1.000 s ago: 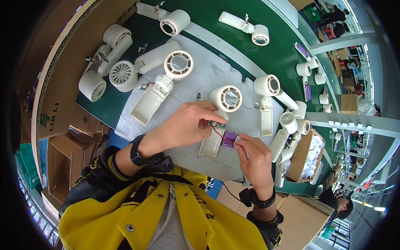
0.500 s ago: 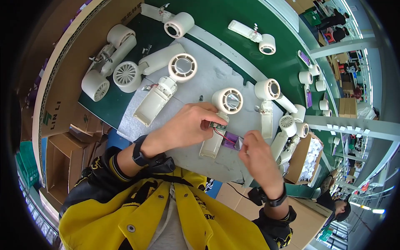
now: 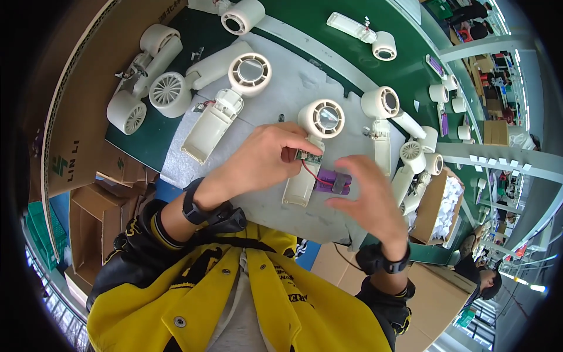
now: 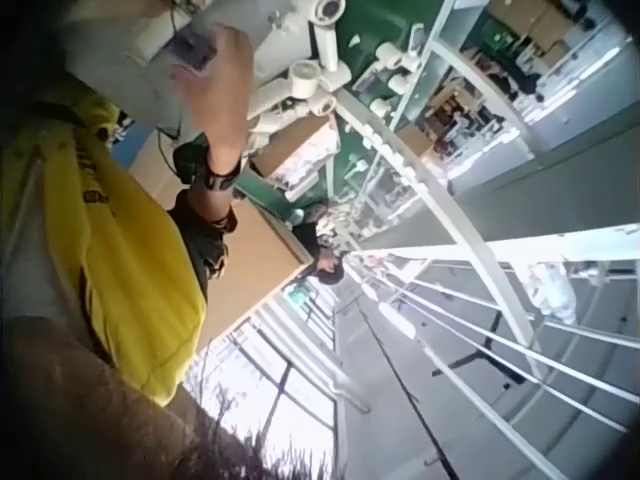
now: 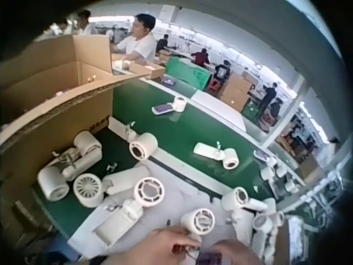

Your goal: The person reaches into a box to retrieve a battery, connects it to a circuit board, and presses the board into a plastic fan housing. After testing the fan, the person fits the battery into the housing and sets the assembly aside.

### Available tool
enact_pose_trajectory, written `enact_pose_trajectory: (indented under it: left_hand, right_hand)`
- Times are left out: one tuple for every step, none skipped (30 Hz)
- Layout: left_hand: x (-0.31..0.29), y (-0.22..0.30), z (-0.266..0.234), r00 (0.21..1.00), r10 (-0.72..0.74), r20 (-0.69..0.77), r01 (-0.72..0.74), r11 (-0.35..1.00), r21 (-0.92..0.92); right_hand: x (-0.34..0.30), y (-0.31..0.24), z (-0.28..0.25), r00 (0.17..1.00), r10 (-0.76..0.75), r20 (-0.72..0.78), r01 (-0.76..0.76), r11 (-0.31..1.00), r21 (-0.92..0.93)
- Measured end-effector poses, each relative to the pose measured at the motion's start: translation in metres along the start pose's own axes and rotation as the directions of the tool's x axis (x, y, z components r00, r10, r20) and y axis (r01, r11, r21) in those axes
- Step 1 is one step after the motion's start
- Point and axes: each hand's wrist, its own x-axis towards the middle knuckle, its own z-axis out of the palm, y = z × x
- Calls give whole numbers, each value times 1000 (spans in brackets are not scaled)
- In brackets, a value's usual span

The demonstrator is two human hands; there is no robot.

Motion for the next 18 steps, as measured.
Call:
enact_pose_trajectory:
  left_hand:
    - [1, 1, -1, 1000, 1, -6, 0, 1000, 10]
    - [2, 1, -1, 1000, 0, -16, 0, 1000, 21]
    - [3, 1, -1, 1000, -1, -10, 1, 1000, 23]
    - [3, 1, -2, 1000, -1, -2, 1, 999, 39]
    - [4, 0, -2, 1000, 0, 6, 0, 998, 55]
    - [5, 0, -3, 1000, 1, 13, -2, 997, 71]
    - [4, 0, -4, 1000, 0, 12, -1, 997, 73]
    - [4, -1, -5, 1000, 21, 17, -22, 996, 86]
    - [4, -1, -5, 999, 43, 23, -45, 994, 97]
    - [4, -2, -5, 997, 65, 29, -68, 992, 107]
    - [3, -3, -6, 997, 66, 28, -68, 992, 108]
    - [4, -4, -6, 996, 84, 33, -87, 989, 119]
    - [4, -6, -6, 994, 102, 39, -106, 986, 130]
    - [4, -7, -6, 992, 119, 46, -124, 982, 140]
    - [5, -7, -7, 992, 120, 48, -125, 982, 142]
    - [5, -7, -7, 990, 135, 51, -141, 979, 148]
    - [5, -7, -8, 987, 150, 52, -156, 976, 153]
    - [5, -6, -8, 985, 164, 54, -171, 972, 158]
  right_hand:
    - [0, 6, 12, 1000, 2, 13, -3, 1000, 29]
    - [-1, 13, 24, 1000, 1, 27, -3, 998, 58]
    - [-2, 17, 29, 999, -1, 42, -2, 996, 87]
    - [-3, 18, 28, 999, 1, 38, -5, 996, 89]
    - [-5, 19, 25, 997, -9, 80, 0, 994, 113]
    - [-7, 21, 21, 992, -21, 122, 5, 991, 136]
    - [-9, 24, 18, 985, -38, 167, 11, 987, 161]
    - [-12, 28, 16, 985, -41, 167, 13, 987, 162]
    - [-17, 33, 15, 962, 60, 267, -148, 935, 323]
    - [-23, 37, 15, 915, 138, 378, -314, 834, 454]
    - [-27, 38, 15, 848, 188, 496, -473, 690, 548]
    - [-28, 35, 15, 850, 187, 493, -471, 690, 550]
    - [-29, 26, 15, 863, 164, 477, -473, 595, 650]
    - [-29, 18, 16, 877, 144, 459, -466, 489, 737]
    - [-30, 13, 18, 890, 126, 437, -451, 373, 811]
    - [-33, 11, 21, 891, 127, 435, -449, 371, 813]
    - [-36, 8, 24, 908, 103, 406, -417, 319, 851]
    - [-38, 7, 25, 923, 82, 375, -383, 266, 885]
